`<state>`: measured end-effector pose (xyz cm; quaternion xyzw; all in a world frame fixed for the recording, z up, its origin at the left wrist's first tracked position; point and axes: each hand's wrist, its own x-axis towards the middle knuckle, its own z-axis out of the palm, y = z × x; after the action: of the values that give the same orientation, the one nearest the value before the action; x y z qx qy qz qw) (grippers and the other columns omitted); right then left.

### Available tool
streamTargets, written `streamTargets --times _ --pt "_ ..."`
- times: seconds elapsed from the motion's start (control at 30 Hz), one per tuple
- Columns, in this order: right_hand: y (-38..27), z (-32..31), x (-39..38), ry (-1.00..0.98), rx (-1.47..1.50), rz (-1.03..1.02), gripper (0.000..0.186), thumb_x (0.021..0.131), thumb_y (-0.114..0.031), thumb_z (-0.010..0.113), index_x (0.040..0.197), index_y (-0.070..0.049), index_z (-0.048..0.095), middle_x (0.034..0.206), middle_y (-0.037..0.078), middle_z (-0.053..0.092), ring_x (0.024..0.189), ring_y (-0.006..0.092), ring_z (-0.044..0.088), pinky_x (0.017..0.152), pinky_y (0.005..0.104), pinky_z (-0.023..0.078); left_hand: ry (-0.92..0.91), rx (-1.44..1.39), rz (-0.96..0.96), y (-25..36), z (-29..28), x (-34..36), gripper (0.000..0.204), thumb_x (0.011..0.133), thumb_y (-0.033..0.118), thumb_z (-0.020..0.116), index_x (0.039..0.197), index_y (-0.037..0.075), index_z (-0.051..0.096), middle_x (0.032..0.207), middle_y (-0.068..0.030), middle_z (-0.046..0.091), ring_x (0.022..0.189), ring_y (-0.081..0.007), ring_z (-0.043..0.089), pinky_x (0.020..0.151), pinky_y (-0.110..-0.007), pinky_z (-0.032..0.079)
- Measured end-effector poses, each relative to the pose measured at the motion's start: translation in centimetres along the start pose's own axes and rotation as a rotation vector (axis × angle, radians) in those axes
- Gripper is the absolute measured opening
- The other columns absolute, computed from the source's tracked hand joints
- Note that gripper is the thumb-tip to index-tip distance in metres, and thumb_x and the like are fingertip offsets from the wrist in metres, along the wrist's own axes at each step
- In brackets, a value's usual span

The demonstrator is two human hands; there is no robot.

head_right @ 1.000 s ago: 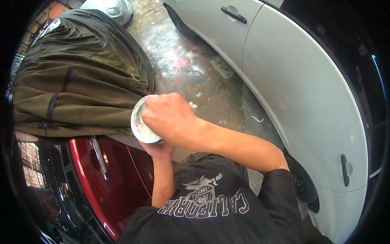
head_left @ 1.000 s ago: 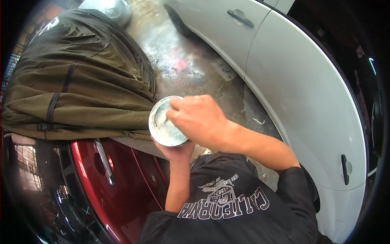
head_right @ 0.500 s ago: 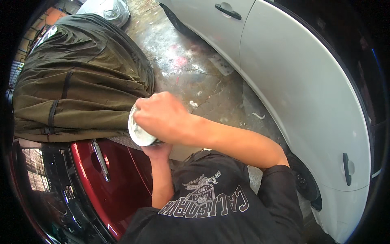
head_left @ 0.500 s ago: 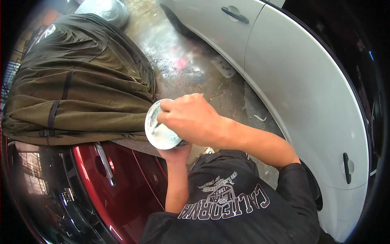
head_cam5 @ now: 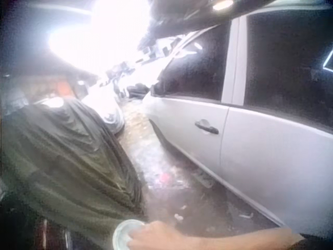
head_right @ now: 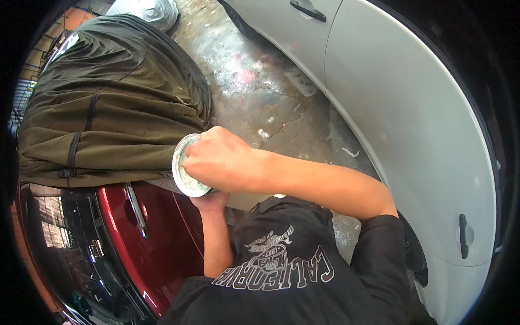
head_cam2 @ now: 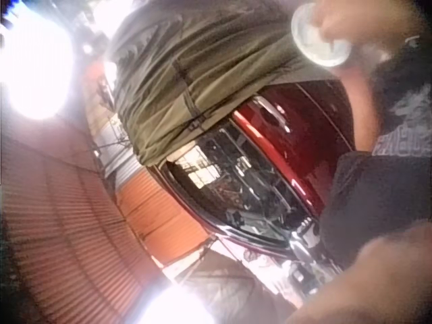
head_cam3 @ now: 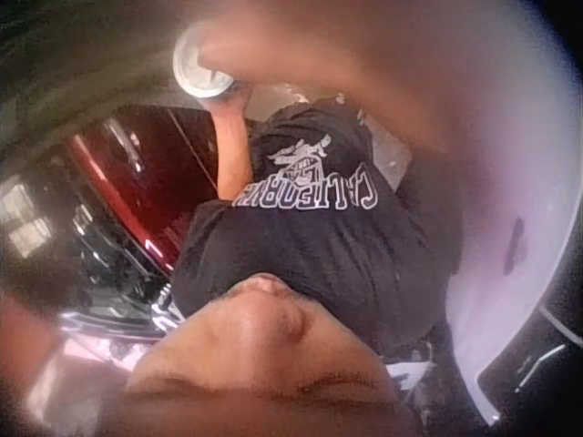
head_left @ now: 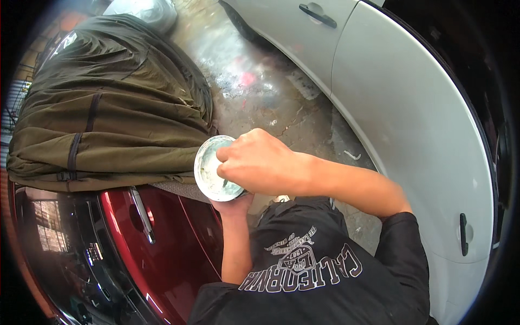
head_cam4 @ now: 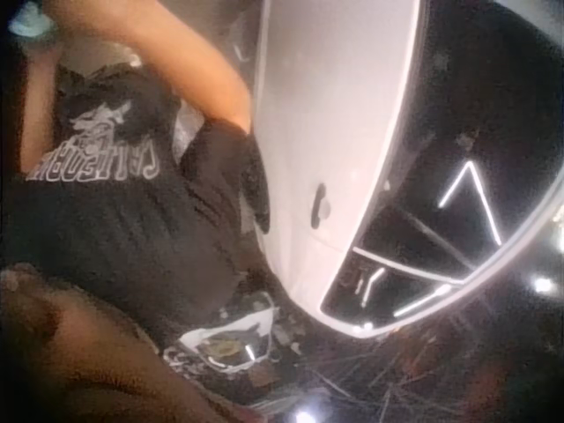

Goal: The person holds a small container and a wooden stick, stirring a light-colored liquid inside the container while standing in an auto repair area.

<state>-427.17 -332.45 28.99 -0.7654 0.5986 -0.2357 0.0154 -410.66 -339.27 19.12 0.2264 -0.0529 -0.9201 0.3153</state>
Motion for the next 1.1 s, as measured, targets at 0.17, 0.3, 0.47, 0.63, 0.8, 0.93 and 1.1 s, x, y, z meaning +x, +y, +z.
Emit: streamTargets --times 0.17,0.3,0.47,0.63,0.8,0.93,1.1 --pt "0.3 0.1 0.0 0.182 0.006 0.013 0.009 0.072 -0.014 0.067 0.079 -0.009 0.07 0.082 0.006 0.063 0.077 0.0261 0.07 0.064 0.0395 0.056 -0.07 0.124 0.112 -0.9 -0.3 0.1 0.069 0.094 0.063 0.033 0.153 0.026 0.031 0.158 -0.0039 0.032 0.146 -0.0275 0.032 0.115 -0.054 0.033" --pt "0.3 0.0 -0.1 0.25 0.051 -0.006 0.007 0.072 -0.014 0.068 0.076 -0.009 0.068 0.081 0.006 0.062 0.077 0.0258 0.069 0.062 0.0393 0.056 -0.31 -0.091 0.024 -0.7 -0.7 -0.1 0.071 0.095 0.062 0.033 0.154 0.024 0.028 0.158 -0.0046 0.032 0.146 -0.0281 0.031 0.116 -0.053 0.031" --pt "0.4 0.3 -0.5 0.174 0.023 0.014 0.009 0.072 -0.015 0.068 0.079 -0.009 0.068 0.082 0.005 0.062 0.078 0.0253 0.07 0.063 0.0385 0.056 -0.112 0.518 0.288 -1.4 -0.5 -0.5 0.079 0.092 0.062 0.042 0.156 0.02 0.02 0.159 -0.0061 0.03 0.147 -0.0273 0.029 0.119 -0.048 0.027" --pt "1.1 0.5 -0.5 0.255 0.012 0.028 0.012 0.071 -0.014 0.068 0.082 -0.008 0.069 0.081 0.005 0.062 0.078 0.0263 0.07 0.062 0.0396 0.056 -0.107 0.469 0.254 -1.9 -0.7 -0.8 0.078 0.093 0.063 0.042 0.155 0.021 0.021 0.159 -0.0065 0.029 0.147 -0.0274 0.029 0.119 -0.05 0.028" --pt "0.7 0.1 -0.9 0.051 0.12 -0.041 0.01 0.071 -0.013 0.068 0.079 -0.007 0.071 0.081 0.006 0.064 0.078 0.0273 0.07 0.064 0.0396 0.056 -0.071 0.266 0.169 -1.1 -1.1 -0.7 0.093 0.082 0.046 0.069 0.155 0.018 0.019 0.159 -0.0067 0.031 0.146 -0.0262 0.031 0.121 -0.044 0.023" --pt "0.8 1.5 -0.6 0.207 -0.001 0.025 0.011 0.071 -0.014 0.069 0.08 -0.008 0.07 0.084 0.006 0.063 0.074 0.0256 0.07 0.062 0.0397 0.056 -0.013 0.142 0.178 -2.0 -0.8 -1.0 0.065 0.097 0.061 0.032 0.153 0.027 0.03 0.159 -0.0015 0.031 0.148 -0.0275 0.028 0.117 -0.052 0.03" --pt "-0.4 1.7 -0.4 0.325 -0.023 0.197 0.012 0.074 -0.014 0.068 0.084 -0.007 0.066 0.084 0.006 0.06 0.073 0.024 0.069 0.061 0.037 0.056 -0.271 0.102 0.17 -1.9 0.7 -0.5 0.072 0.092 0.061 0.038 0.151 0.02 0.039 0.156 -0.0021 0.038 0.143 -0.0263 0.036 0.116 -0.046 0.033"
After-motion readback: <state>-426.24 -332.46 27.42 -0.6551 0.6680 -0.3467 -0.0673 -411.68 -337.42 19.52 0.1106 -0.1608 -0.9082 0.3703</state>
